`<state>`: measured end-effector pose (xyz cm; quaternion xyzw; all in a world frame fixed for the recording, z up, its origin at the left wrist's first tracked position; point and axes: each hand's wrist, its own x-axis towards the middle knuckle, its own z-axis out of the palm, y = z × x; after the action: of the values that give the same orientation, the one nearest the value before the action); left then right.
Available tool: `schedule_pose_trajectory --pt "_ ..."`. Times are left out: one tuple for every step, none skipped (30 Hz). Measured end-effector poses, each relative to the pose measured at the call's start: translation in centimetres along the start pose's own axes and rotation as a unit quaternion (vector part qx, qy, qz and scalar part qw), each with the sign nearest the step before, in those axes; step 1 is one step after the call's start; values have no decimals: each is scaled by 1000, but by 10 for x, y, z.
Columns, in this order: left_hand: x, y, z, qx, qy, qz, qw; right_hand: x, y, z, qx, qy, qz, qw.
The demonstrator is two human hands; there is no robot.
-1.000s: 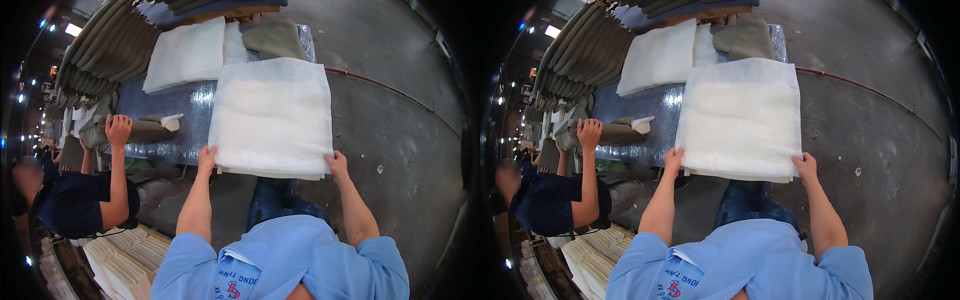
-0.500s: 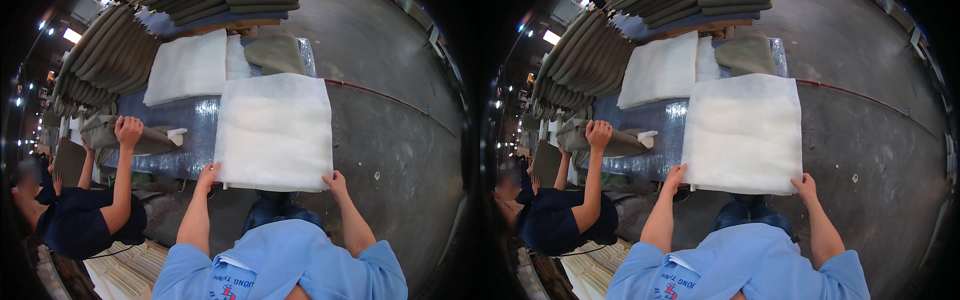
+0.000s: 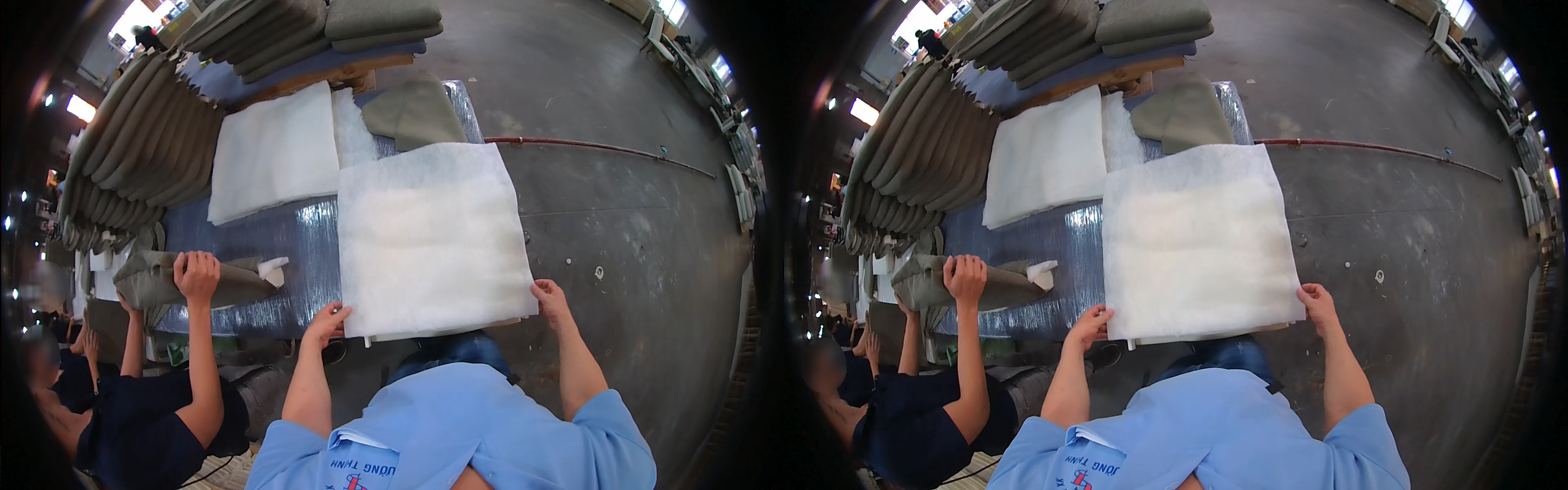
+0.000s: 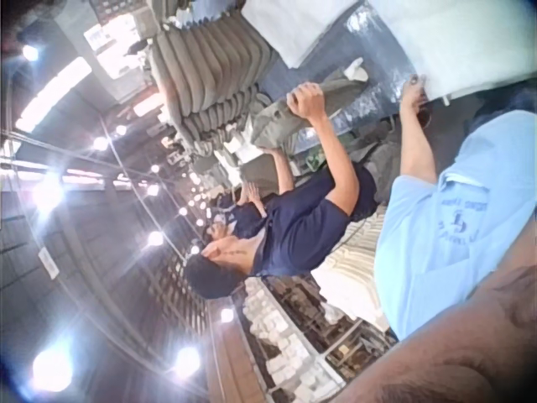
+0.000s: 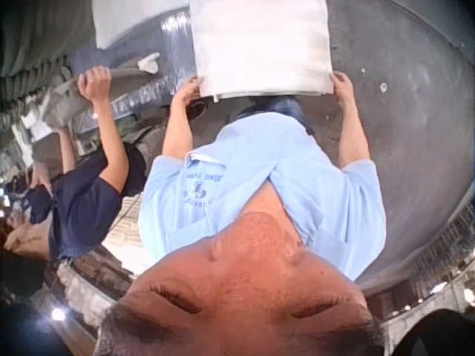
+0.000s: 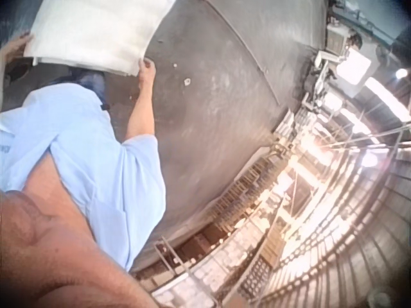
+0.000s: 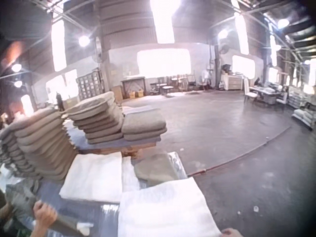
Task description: The person places white fibrous filling into a cushion cover, smooths it, and then covers it with a white sheet. The person repeats this process with multiple cushion covers.
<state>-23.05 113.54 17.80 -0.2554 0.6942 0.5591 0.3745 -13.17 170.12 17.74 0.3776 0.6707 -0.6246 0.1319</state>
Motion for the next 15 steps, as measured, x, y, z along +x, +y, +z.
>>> schedule_pose_trajectory --pt "2 8 -4 5 13 -5 1000 2 -9 -3 13 9 -1 1000" --pt "10 19 -7 -4 20 16 1000 7 -19 -4 24 17 -2 1000" --pt "18 35 -9 -14 26 36 999 14 -30 -4 -5 42 -12 999" --pt "26 51 -13 -24 37 55 998 24 -42 1 -8 45 -18 999" --pt "35 65 -13 -31 44 62 997 34 -55 10 -11 46 -23 999" --pt "45 82 -11 -39 50 70 996 48 -70 20 -15 48 -30 998" --pt "59 98 -5 -68 54 84 993 62 -83 27 -19 50 -44 998" --pt "71 113 3 -96 58 95 989 76 -93 35 -23 52 -54 997" --pt "85 128 10 -96 70 82 990 91 -102 42 -28 55 -64 996" --pt "99 143 18 -96 80 69 990 106 -111 48 -46 83 -69 993" --pt "114 156 25 -96 90 56 990 121 -118 54 -64 111 -74 989" --pt "127 165 22 -94 130 60 985 137 -129 66 -78 128 -85 985" --pt "139 169 12 -94 178 66 977 151 -140 84 -93 132 -90 983" --pt "147 174 8 -86 219 70 969 164 -146 95 -105 145 -90 980" --pt "157 175 10 -76 231 94 965 177 -153 99 -128 168 -90 973"
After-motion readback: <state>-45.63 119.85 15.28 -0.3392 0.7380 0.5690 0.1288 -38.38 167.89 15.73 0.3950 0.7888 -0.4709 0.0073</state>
